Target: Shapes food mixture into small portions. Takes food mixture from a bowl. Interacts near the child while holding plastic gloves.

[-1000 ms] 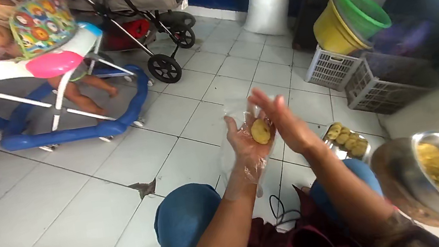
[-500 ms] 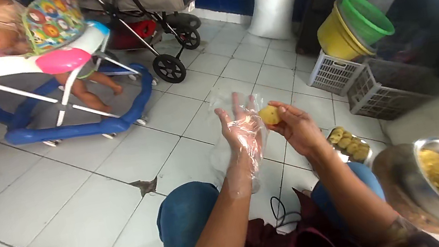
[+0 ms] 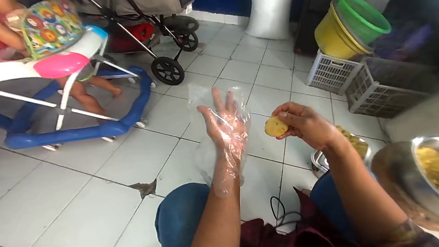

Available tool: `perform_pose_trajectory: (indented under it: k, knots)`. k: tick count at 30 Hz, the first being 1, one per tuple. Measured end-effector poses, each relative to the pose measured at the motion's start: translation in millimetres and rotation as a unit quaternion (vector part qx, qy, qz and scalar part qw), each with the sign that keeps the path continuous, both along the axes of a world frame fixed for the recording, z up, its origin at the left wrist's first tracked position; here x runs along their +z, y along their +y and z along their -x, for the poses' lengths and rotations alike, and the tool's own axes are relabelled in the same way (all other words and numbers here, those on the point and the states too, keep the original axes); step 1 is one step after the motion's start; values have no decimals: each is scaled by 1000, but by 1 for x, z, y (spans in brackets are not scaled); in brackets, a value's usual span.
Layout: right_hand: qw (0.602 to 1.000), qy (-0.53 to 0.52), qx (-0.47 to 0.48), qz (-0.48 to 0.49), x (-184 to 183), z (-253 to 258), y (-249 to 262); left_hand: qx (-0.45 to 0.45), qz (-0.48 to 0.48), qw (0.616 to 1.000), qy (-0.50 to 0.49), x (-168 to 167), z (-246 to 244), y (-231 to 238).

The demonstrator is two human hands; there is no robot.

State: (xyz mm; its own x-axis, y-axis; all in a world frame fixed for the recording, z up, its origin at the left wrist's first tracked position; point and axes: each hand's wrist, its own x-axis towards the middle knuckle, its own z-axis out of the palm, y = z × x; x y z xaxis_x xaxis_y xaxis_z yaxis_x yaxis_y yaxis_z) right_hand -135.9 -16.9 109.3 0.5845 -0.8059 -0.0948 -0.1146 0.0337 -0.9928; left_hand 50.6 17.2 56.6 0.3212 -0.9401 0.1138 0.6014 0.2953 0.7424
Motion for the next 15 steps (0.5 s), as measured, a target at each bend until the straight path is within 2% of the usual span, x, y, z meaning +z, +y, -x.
perform_pose_trajectory:
  k: [2,4,5,7,10,15]
  knots:
    - [998,34,31,44,6,-4,2,-24,-10,1000,7,-5,12,3]
    - [985,97,58,128,5,-17,3,-74,-46,987,132,-15,31,1]
    - [973,136,66,177,2,-23,3,-113,-43,972,200,-19,38,1]
    - [955,157,53,246,-4,-27,3,-187,-12,943,274,-24,41,3]
    - [965,86,-2,246,-4,-19,6,-195,-1,934,299,-17,40,5]
    - [971,44,36,232,-17,-23,20,-137,-28,950,279,-10,41,2]
